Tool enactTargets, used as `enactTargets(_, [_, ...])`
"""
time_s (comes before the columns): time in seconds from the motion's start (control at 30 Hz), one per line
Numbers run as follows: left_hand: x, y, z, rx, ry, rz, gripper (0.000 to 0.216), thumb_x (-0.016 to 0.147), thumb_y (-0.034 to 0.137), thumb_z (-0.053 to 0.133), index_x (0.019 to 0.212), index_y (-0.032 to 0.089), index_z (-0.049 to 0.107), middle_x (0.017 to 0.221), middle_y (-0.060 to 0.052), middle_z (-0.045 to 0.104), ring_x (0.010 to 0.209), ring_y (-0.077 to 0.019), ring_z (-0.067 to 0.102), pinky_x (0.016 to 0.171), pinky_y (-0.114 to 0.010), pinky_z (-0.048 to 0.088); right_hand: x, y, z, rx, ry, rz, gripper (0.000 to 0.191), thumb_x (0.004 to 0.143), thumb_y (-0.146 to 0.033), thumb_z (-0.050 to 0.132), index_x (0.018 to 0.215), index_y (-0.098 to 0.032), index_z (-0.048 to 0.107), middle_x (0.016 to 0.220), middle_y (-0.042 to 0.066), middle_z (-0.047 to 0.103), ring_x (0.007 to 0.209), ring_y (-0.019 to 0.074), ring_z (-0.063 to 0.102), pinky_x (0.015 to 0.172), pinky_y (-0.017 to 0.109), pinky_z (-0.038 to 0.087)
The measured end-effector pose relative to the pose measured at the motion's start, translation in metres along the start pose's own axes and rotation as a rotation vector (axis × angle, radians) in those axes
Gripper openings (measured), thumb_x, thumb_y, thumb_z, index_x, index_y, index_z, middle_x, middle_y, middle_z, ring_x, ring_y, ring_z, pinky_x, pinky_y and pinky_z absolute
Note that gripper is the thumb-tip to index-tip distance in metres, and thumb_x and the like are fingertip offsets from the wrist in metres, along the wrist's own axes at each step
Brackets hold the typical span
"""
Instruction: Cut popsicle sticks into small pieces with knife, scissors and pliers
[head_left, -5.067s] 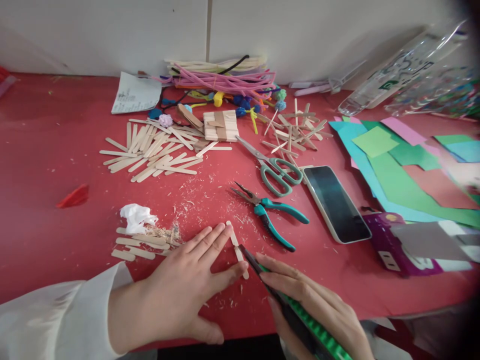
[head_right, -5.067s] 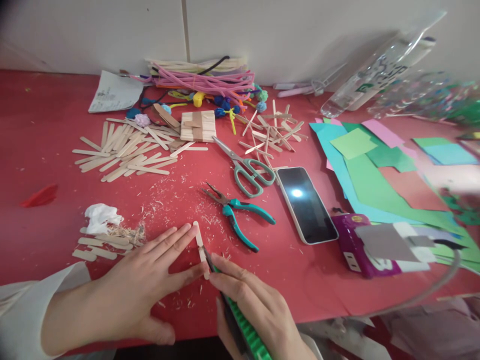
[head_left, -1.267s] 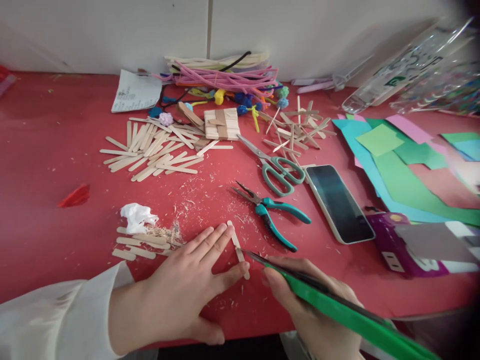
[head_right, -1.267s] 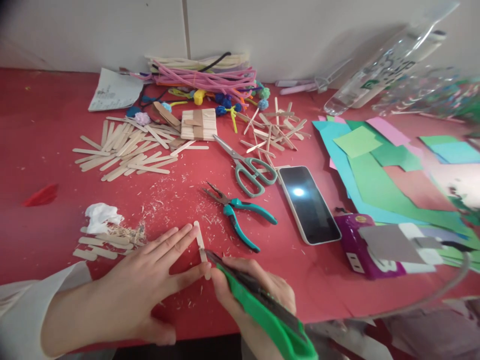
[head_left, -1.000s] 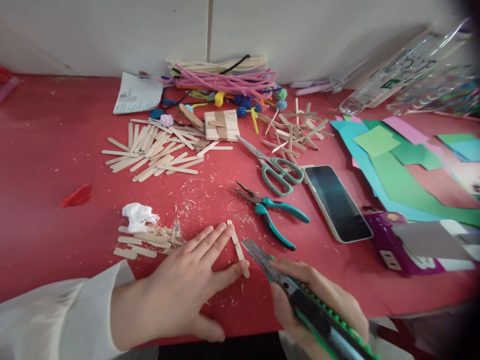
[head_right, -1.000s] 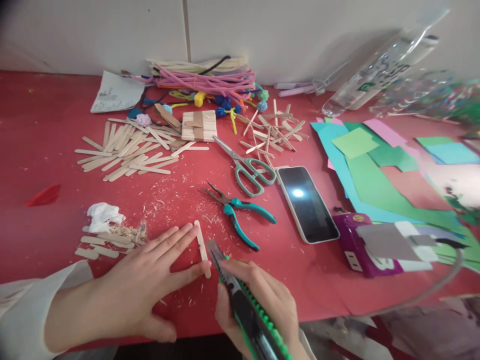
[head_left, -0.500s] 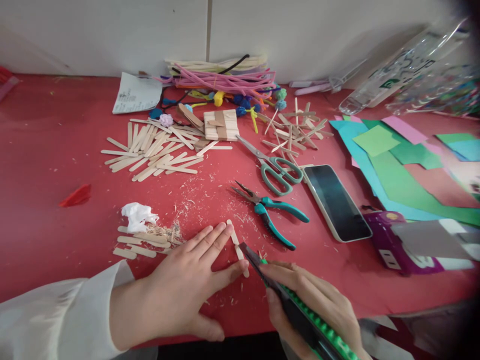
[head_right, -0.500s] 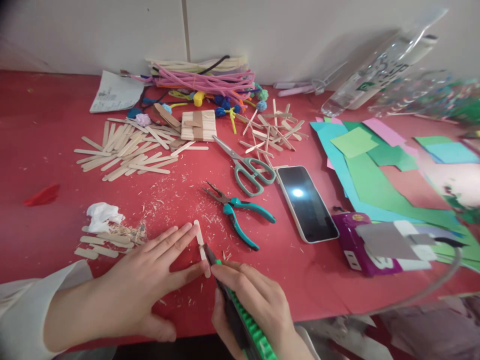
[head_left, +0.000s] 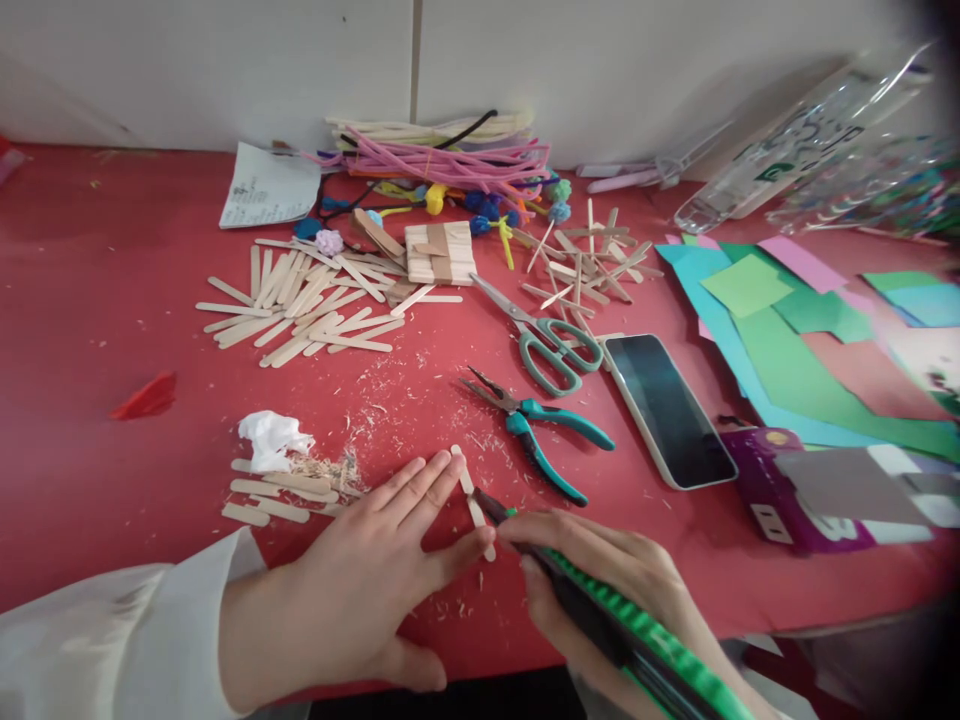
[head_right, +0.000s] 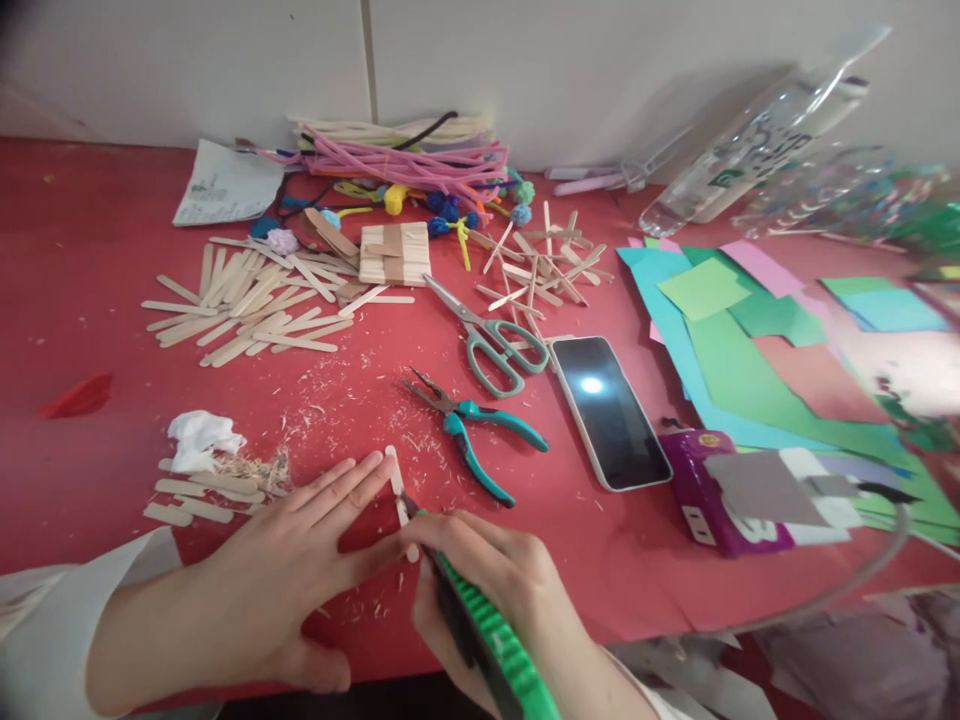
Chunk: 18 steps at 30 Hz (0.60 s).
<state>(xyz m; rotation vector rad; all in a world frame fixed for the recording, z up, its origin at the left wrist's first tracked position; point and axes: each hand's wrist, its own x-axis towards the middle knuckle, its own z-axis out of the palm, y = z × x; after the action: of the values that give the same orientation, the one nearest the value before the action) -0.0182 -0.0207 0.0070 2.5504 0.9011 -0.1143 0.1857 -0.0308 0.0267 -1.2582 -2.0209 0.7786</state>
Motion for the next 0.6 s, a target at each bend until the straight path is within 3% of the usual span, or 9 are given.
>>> enactTargets(0.17, [0.002, 0.0, -0.001, 0.0, -0.041, -0.007, 0.101, 0.055, 0.062, 0.076, 0.141, 0.026, 0.036, 0.154, -0.016, 0.009, 0.138, -0.04, 0.015, 0.108, -0.051, 0.025, -0.007, 0.004, 0.008, -0.098, 0.163, 0.197, 0.014, 0.074, -0.016, 0.053, 0.078, -0.026, 0.063, 0.056, -0.007, 0.067, 0.04, 0.0097, 0.062, 0.047, 0.014, 0.051])
enactTargets(0.33, [0.004, -0.001, -0.005, -0.006, -0.087, -0.005, 0.102, 0.054, 0.061, 0.076, 0.141, 0.026, 0.036, 0.153, -0.018, 0.01, 0.138, -0.0406, 0.013, 0.107, -0.054, 0.025, -0.016, 0.007, 0.015, -0.047, 0.264, 0.31, 0.009, 0.075, -0.022, 0.058, 0.078, -0.026, 0.065, 0.057, -0.006, 0.07, 0.045, 0.0134, 0.067, 0.048, 0.017, 0.054])
enactTargets(0.47, [0.003, -0.001, -0.003, -0.014, -0.052, -0.015, 0.1, 0.056, 0.062, 0.076, 0.141, 0.028, 0.036, 0.154, -0.015, 0.008, 0.138, -0.0397, 0.011, 0.108, -0.054, 0.023, -0.022, 0.018, 0.017, 0.326, 0.219, 0.447, 0.006, 0.082, -0.027, 0.061, 0.087, -0.024, 0.062, 0.067, -0.001, 0.075, 0.056, 0.0186, 0.072, 0.055, 0.023, 0.06])
enactTargets(0.6, [0.001, -0.002, 0.001, -0.017, -0.013, -0.008, 0.096, 0.057, 0.064, 0.073, 0.139, 0.028, 0.039, 0.155, -0.012, 0.006, 0.139, -0.0387, 0.009, 0.11, -0.053, 0.02, -0.026, 0.025, 0.019, 0.666, 0.177, 0.453, 0.01, 0.084, -0.029, 0.062, 0.091, -0.022, 0.06, 0.081, 0.006, 0.077, 0.069, 0.0248, 0.073, 0.064, 0.032, 0.062])
